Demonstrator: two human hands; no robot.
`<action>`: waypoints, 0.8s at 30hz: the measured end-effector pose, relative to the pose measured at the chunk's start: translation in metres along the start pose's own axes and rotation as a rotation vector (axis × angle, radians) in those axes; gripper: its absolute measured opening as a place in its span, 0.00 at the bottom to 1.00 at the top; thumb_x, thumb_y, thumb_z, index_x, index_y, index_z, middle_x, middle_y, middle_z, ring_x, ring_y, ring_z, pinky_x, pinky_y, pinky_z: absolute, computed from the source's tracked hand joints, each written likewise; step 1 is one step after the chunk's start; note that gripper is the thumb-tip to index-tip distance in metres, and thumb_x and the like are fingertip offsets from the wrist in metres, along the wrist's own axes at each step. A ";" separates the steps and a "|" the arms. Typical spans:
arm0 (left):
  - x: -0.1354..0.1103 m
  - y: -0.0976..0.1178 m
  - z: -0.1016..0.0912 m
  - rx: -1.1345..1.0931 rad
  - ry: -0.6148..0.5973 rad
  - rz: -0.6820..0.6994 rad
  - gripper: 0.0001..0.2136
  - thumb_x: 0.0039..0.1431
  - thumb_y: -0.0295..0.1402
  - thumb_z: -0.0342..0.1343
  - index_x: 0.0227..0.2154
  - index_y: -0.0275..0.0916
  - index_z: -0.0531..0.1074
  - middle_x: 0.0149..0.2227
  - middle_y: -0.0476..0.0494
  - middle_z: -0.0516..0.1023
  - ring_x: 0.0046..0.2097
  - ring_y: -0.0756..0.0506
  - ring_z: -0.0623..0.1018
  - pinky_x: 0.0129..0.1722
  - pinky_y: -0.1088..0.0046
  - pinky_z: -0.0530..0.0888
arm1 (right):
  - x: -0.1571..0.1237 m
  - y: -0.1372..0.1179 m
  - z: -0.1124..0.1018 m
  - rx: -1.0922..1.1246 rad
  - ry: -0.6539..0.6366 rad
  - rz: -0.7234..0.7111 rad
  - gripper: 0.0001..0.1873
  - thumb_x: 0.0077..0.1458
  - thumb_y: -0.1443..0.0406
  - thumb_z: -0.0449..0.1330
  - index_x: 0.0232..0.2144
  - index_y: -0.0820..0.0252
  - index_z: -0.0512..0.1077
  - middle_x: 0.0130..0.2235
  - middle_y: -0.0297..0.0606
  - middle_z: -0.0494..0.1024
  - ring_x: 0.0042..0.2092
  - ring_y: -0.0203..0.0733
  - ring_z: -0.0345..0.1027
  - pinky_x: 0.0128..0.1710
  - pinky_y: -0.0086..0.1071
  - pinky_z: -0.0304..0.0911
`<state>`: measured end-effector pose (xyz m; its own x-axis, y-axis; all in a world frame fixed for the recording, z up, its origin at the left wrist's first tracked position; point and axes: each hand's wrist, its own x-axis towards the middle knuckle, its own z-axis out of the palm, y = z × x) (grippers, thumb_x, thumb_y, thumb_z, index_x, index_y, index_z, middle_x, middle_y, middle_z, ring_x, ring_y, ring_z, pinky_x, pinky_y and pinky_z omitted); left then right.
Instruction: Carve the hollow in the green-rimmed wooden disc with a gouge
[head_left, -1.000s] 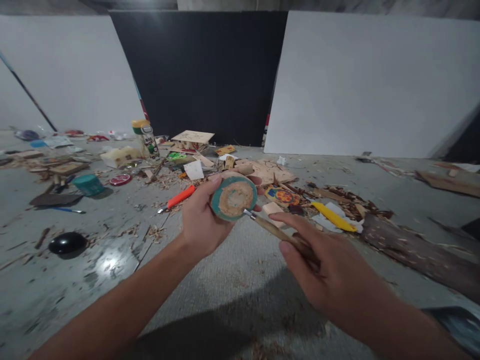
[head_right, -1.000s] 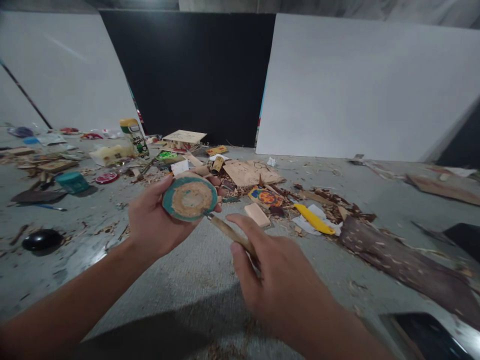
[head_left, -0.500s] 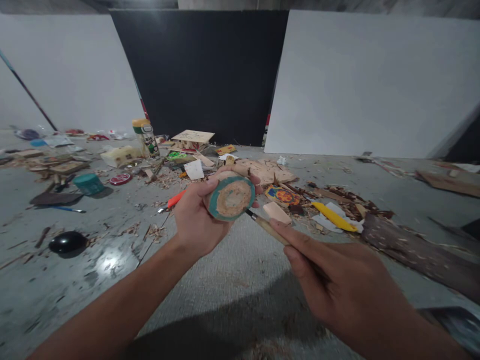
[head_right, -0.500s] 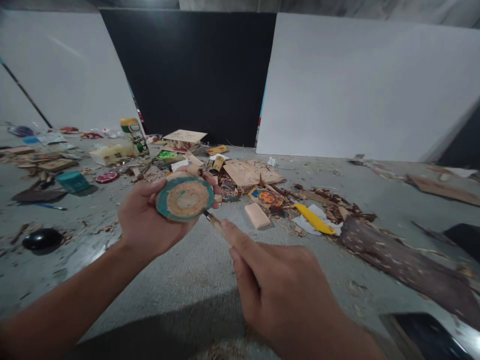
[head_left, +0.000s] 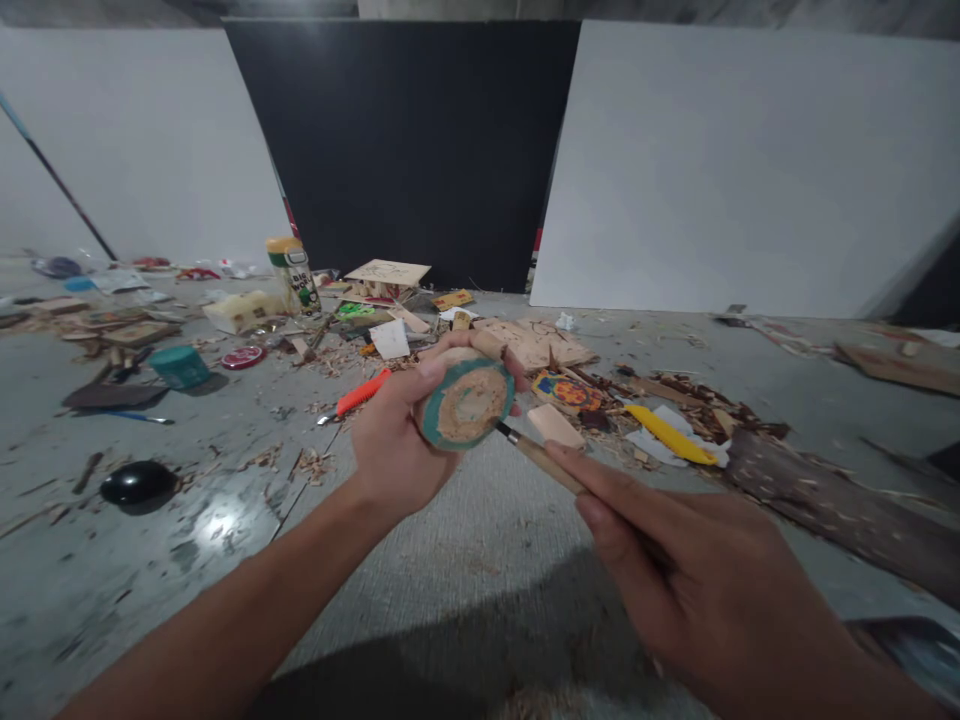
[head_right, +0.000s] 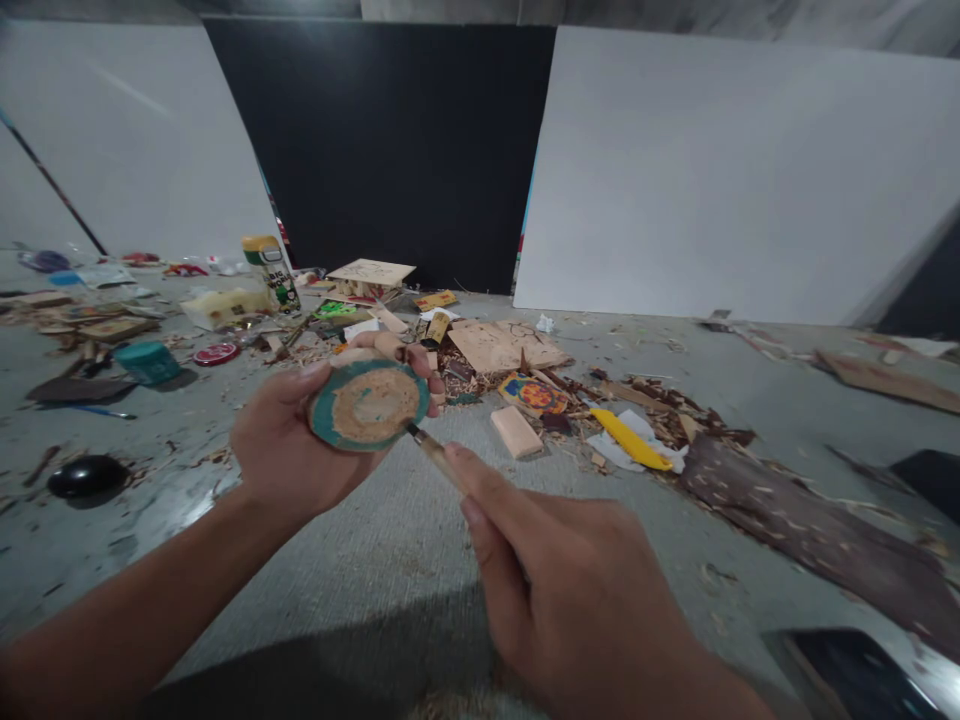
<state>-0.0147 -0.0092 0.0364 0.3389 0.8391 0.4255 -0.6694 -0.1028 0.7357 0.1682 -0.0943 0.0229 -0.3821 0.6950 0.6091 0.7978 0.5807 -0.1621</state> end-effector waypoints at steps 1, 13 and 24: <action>0.000 0.000 0.001 0.010 0.008 0.005 0.11 0.52 0.38 0.52 0.32 0.37 0.73 0.40 0.35 0.78 0.51 0.32 0.76 0.47 0.53 0.76 | 0.000 0.000 0.001 -0.008 0.003 -0.007 0.19 0.64 0.69 0.50 0.54 0.62 0.73 0.27 0.34 0.83 0.17 0.38 0.69 0.20 0.32 0.64; -0.004 -0.008 -0.002 0.008 0.048 0.061 0.09 0.58 0.37 0.52 0.34 0.37 0.74 0.36 0.38 0.79 0.50 0.35 0.77 0.48 0.56 0.75 | -0.002 -0.001 0.001 0.023 -0.065 0.048 0.21 0.64 0.69 0.50 0.57 0.55 0.69 0.40 0.38 0.85 0.31 0.42 0.80 0.26 0.32 0.70; -0.008 -0.014 -0.006 0.286 0.000 0.110 0.10 0.59 0.40 0.53 0.36 0.40 0.74 0.37 0.40 0.74 0.43 0.40 0.74 0.46 0.63 0.69 | -0.004 -0.004 0.012 -0.388 -0.009 -0.049 0.20 0.66 0.66 0.45 0.43 0.63 0.77 0.17 0.36 0.77 0.12 0.43 0.67 0.14 0.34 0.50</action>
<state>-0.0115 -0.0114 0.0197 0.2750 0.8146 0.5108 -0.4890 -0.3389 0.8038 0.1604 -0.0944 0.0118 -0.4270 0.6751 0.6016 0.8949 0.4109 0.1741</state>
